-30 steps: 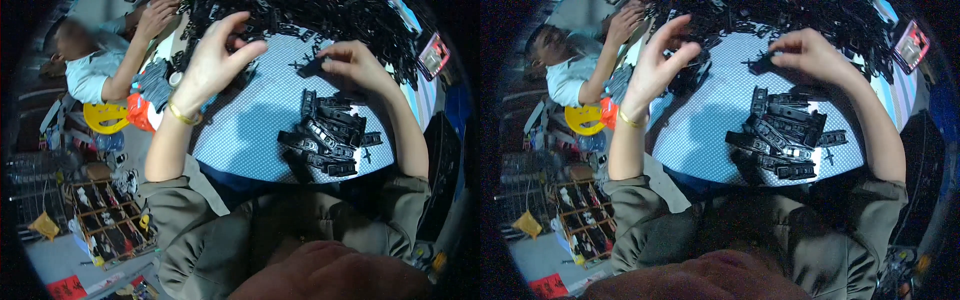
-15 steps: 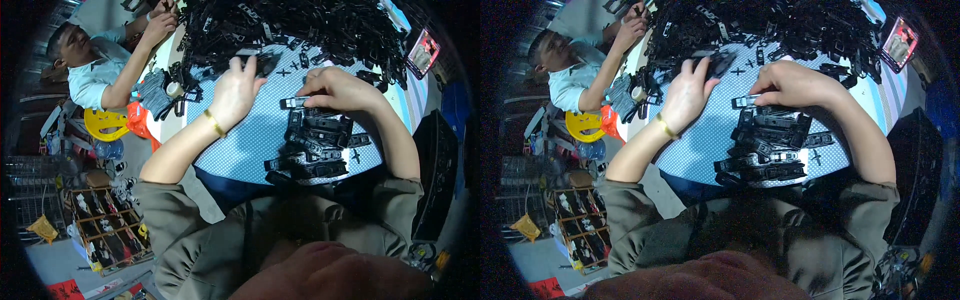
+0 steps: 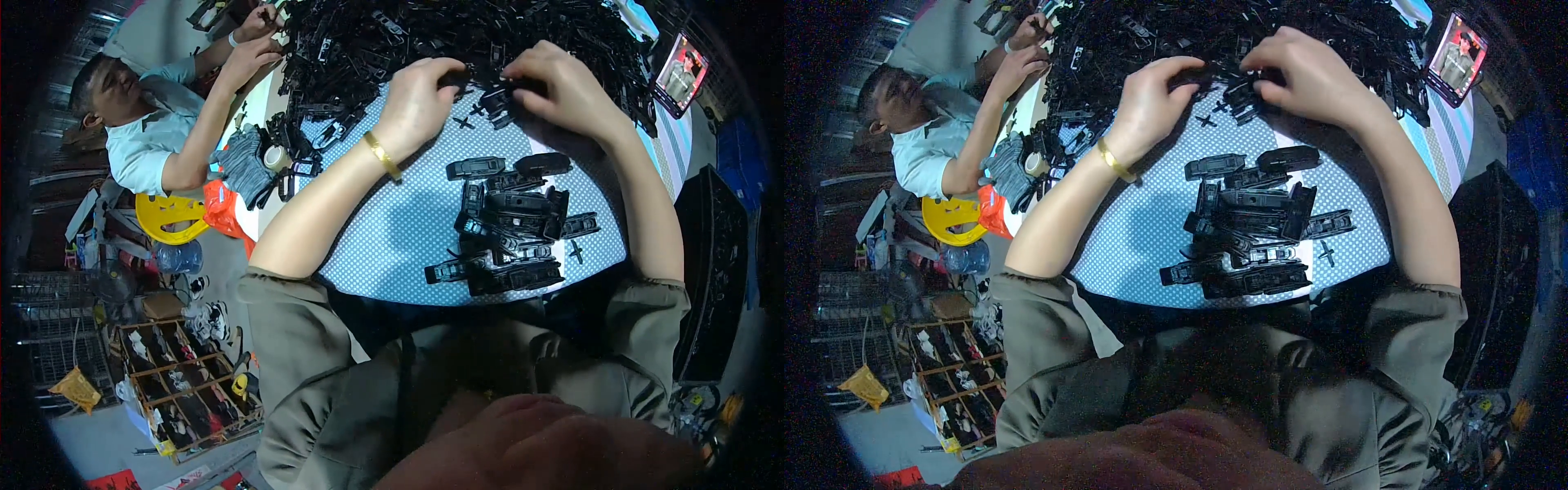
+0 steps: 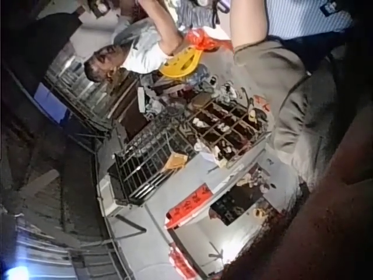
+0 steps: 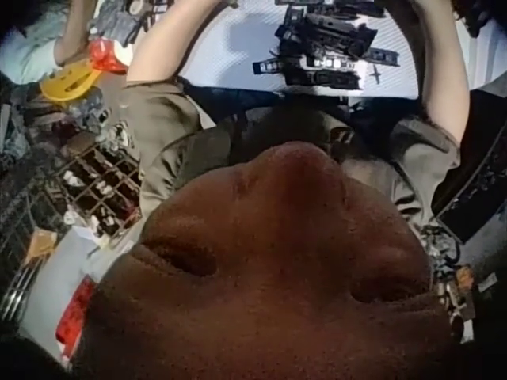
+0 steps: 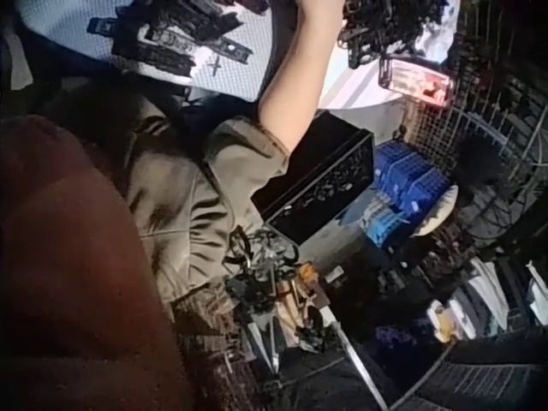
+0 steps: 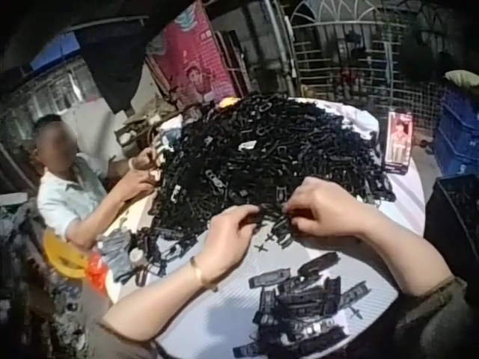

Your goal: Inspecting and sorting small black plastic components on a workbench in a factory setting.

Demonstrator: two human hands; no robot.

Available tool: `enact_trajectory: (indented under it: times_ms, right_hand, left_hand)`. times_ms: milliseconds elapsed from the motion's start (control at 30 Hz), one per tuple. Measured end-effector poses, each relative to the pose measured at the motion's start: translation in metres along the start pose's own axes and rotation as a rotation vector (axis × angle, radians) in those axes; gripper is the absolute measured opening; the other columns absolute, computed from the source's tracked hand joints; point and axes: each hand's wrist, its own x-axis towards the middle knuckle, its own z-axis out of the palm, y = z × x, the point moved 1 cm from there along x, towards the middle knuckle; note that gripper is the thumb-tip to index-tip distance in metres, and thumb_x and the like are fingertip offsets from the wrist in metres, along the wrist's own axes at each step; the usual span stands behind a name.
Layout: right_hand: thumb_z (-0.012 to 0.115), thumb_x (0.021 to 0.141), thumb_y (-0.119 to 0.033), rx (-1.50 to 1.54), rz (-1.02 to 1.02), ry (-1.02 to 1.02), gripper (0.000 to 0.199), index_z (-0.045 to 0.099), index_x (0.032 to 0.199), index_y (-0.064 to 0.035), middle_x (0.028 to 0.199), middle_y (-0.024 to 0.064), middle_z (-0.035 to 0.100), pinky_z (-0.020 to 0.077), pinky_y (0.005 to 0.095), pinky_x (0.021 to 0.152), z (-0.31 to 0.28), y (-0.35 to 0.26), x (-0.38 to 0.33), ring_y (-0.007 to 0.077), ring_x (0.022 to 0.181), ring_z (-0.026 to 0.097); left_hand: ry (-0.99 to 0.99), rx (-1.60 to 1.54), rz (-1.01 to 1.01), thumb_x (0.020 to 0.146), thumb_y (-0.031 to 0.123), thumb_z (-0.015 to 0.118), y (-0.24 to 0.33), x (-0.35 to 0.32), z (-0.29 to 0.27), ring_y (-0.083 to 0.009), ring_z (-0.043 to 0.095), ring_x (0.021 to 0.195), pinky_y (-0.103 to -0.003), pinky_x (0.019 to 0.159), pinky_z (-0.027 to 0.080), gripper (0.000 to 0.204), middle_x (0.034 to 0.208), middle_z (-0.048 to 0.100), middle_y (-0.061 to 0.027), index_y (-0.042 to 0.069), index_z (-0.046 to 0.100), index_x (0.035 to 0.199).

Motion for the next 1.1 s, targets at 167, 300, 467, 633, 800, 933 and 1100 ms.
enact_trajectory:
  times_ms: [167, 300, 467, 633, 800, 933, 1100]
  right_hand:
    - [0.066, 0.068, -0.016, -0.123, 0.083, -0.115, 0.027, 0.062, 0.091, -0.0028, 0.089, 0.0064, 0.059, 0.0402, 0.0356, 0.086, 0.01, -0.01, 0.0, 0.0224, 0.094, 0.051]
    - [0.064, 0.072, -0.017, -0.178, 0.075, -0.04, 0.023, 0.061, 0.091, -0.0048, 0.087, 0.0059, 0.059, 0.035, 0.0385, 0.091, 0.017, 0.0, 0.002, 0.0218, 0.091, 0.053]
    - [0.063, 0.075, -0.016, -0.026, -0.026, 0.196, 0.023, 0.06, 0.095, -0.0053, 0.091, 0.008, 0.058, 0.0434, 0.0335, 0.079, 0.014, -0.004, 0.006, 0.0238, 0.085, 0.057]
    - [0.068, 0.07, -0.009, 0.274, -0.121, 0.223, 0.03, 0.057, 0.097, 0.0, 0.09, 0.009, 0.058, 0.049, 0.0288, 0.07, 0.018, -0.041, 0.009, 0.0213, 0.085, 0.06]
    - [0.068, 0.071, -0.018, 0.255, 0.132, -0.182, 0.029, 0.057, 0.09, -0.0006, 0.081, 0.0082, 0.055, 0.0467, 0.0273, 0.06, -0.01, -0.02, 0.005, 0.0167, 0.07, 0.057]
    - [0.069, 0.066, -0.023, 0.129, -0.053, -0.236, 0.035, 0.06, 0.09, 0.0001, 0.085, 0.0101, 0.058, 0.0485, 0.0301, 0.061, 0.003, -0.022, -0.004, 0.0221, 0.072, 0.059]
    - [0.067, 0.07, -0.013, 0.277, 0.12, -0.243, 0.023, 0.062, 0.088, 0.0002, 0.081, 0.0109, 0.06, 0.0488, 0.032, 0.065, 0.006, -0.028, 0.0, 0.0227, 0.074, 0.06]
  left_hand:
    - [0.017, 0.094, -0.034, 0.071, 0.012, 0.065, -0.009, -0.015, -0.017, -0.0242, 0.058, 0.076, -0.029, 0.068, 0.046, 0.026, 0.086, 0.058, -0.0109, 0.007, 0.063, 0.096]
    - [-0.034, 0.056, 0.0, 0.071, 0.014, 0.066, -0.011, -0.021, -0.012, -0.0214, 0.056, 0.075, -0.028, 0.066, 0.046, 0.028, 0.088, 0.056, -0.0092, 0.007, 0.062, 0.098]
    - [0.089, -0.168, -0.028, 0.072, 0.017, 0.067, 0.006, -0.014, -0.022, -0.016, 0.056, 0.074, -0.026, 0.063, 0.046, 0.034, 0.088, 0.057, -0.0078, 0.005, 0.059, 0.102]
    - [-0.205, -0.642, -0.255, 0.076, 0.013, 0.065, 0.016, -0.024, -0.019, -0.0049, 0.053, 0.058, -0.018, 0.051, 0.045, 0.037, 0.068, 0.058, -0.0012, 0.002, 0.055, 0.11]
    - [-0.322, -0.815, -0.524, 0.081, 0.005, 0.057, 0.009, -0.027, -0.033, -0.0053, 0.053, 0.063, -0.016, 0.057, 0.045, 0.03, 0.075, 0.058, -0.0028, 0.0, 0.055, 0.11]
    - [-0.475, -0.899, -0.54, 0.08, 0.003, 0.055, 0.009, -0.03, -0.035, -0.006, 0.054, 0.065, -0.016, 0.06, 0.045, 0.03, 0.077, 0.059, -0.0041, 0.0, 0.055, 0.11]
    - [-0.549, -0.88, -0.541, 0.083, 0.005, 0.054, 0.013, -0.033, -0.032, -0.0084, 0.058, 0.067, -0.017, 0.062, 0.047, 0.029, 0.076, 0.062, -0.0072, -0.001, 0.052, 0.111]
